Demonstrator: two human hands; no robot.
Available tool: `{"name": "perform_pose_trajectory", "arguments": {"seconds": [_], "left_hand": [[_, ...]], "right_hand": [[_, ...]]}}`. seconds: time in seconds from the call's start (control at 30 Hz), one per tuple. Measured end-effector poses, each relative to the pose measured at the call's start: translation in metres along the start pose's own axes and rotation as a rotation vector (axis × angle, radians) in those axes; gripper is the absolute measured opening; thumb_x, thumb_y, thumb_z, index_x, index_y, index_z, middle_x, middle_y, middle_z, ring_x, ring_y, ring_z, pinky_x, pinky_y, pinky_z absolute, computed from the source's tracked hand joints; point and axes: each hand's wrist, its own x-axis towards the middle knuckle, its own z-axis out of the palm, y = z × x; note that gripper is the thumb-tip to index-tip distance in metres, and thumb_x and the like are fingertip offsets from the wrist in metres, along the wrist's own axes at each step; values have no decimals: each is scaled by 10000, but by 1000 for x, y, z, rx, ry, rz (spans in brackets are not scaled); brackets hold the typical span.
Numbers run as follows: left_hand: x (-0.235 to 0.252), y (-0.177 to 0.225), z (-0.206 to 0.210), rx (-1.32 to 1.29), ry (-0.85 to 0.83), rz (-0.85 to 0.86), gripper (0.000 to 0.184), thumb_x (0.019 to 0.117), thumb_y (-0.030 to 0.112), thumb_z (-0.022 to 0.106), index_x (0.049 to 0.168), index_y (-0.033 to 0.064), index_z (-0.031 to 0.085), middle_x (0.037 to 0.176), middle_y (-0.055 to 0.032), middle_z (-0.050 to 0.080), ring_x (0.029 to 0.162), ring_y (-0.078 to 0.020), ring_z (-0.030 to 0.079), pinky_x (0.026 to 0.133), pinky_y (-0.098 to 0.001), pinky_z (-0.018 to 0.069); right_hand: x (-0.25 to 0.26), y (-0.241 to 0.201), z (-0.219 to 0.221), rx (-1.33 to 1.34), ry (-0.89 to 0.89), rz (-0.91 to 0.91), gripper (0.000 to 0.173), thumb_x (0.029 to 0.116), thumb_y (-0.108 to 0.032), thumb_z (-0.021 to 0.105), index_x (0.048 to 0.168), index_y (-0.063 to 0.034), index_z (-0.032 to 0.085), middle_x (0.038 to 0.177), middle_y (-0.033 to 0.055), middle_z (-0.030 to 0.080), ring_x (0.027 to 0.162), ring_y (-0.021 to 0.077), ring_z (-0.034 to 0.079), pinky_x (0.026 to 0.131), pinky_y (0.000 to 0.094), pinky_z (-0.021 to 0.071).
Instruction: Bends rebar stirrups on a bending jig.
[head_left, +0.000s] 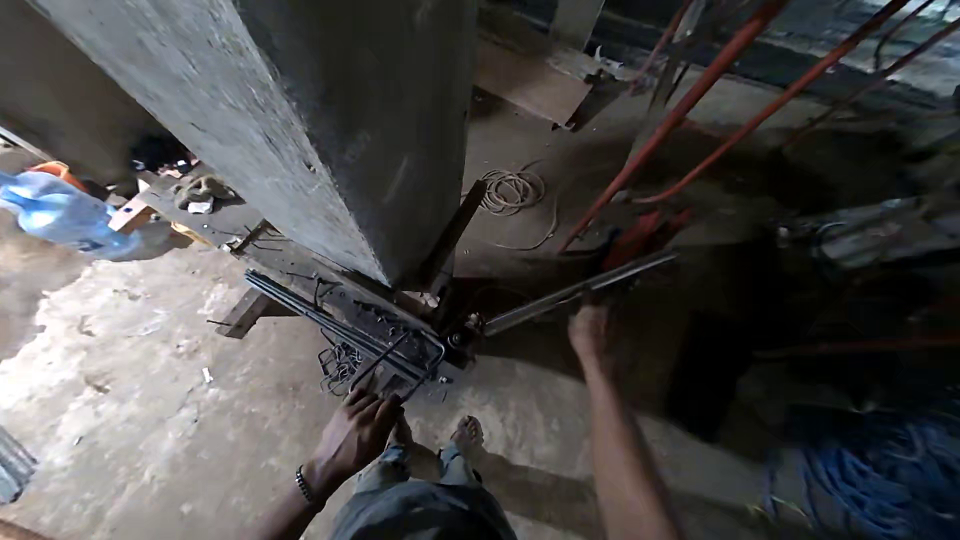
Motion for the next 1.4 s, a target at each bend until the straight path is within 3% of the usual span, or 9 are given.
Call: {"name": "perform_pose_trajectory", "arguments": {"seconds": [0.13, 0.27, 0.4, 0.6, 0.73, 0.87, 1.03, 1.13, 1.4], "left_hand": [[47, -13, -39, 27, 68, 59, 298, 1033, 270, 518, 1007, 82, 748, 799, -80, 724, 738, -250, 719, 732, -439, 600], [104, -21, -102, -259, 93, -249, 356, 1034, 339, 529, 944, 65, 737, 720, -42, 688, 602, -137, 649, 555, -354, 544], [121, -32, -124, -945, 61, -664, 227, 1054, 223, 550, 988, 66, 700, 670, 65, 565, 514, -19, 470, 492, -198, 421], [77, -42, -81, -1500, -53, -1101, 325, 1098, 248, 460, 943, 43, 659, 542, 51, 411, 411, -44, 352, 391, -199, 335], [61, -69, -71, -1447, -347, -1033, 293, 1076, 243, 516, 927, 51, 681, 563, 49, 438, 424, -39, 360, 398, -192, 330], [70, -91, -72, -1263, -657, -771, 268, 1058, 288, 557, 956, 84, 697, 597, 56, 495, 444, -33, 390, 422, -189, 347], [91, -106, -62, -970, -394, -590, 394, 1078, 368, 507, 1288, 58, 630, 999, -56, 694, 848, -114, 668, 808, -331, 576], [76, -100, -48, -1042, -217, -713, 448, 1092, 339, 476, 1439, 58, 511, 1227, -133, 664, 1056, -181, 676, 935, -397, 569], [13, -53, -20, -1283, -417, -674, 321, 1119, 183, 400, 1197, 2, 653, 926, -62, 726, 803, -131, 702, 744, -303, 603]], "right_hand": [[-88, -43, 18, 205, -80, -273, 497, 1023, -277, 613, 1475, -83, 545, 1435, 193, 599, 1299, 355, 598, 1095, 517, 491], [-179, -102, 21, 502, -95, -435, 496, 1003, -289, 638, 1433, -48, 584, 1342, 194, 645, 1137, 268, 681, 978, 418, 576], [-233, -148, 24, 1008, -205, -184, 541, 1054, -211, 537, 1511, 50, 410, 1329, 160, 649, 1087, 178, 699, 949, 338, 595], [-273, -171, 22, 1234, 1, 104, 391, 1082, -237, 496, 1351, 41, 554, 1111, 126, 704, 934, 147, 708, 835, 314, 614], [-272, -149, 20, 1098, -126, 143, 451, 1088, -277, 496, 1481, -57, 517, 1382, 122, 625, 1160, 155, 661, 966, 349, 578], [-269, -138, 28, 837, -455, -52, 301, 1078, -232, 532, 1264, -67, 700, 1067, 53, 751, 895, 110, 705, 828, 302, 585], [-291, -148, 49, 1112, -382, 85, 284, 1084, -172, 499, 1170, 7, 702, 960, 101, 736, 808, 165, 697, 742, 321, 602], [-306, -161, 60, 1410, -273, 294, 280, 1094, -138, 470, 1214, 43, 646, 978, 135, 704, 808, 180, 673, 747, 325, 593], [-334, -177, 92, 1665, -169, 538, 259, 1105, -113, 424, 1288, 24, 546, 1011, 163, 694, 854, 216, 699, 792, 356, 605]]}}
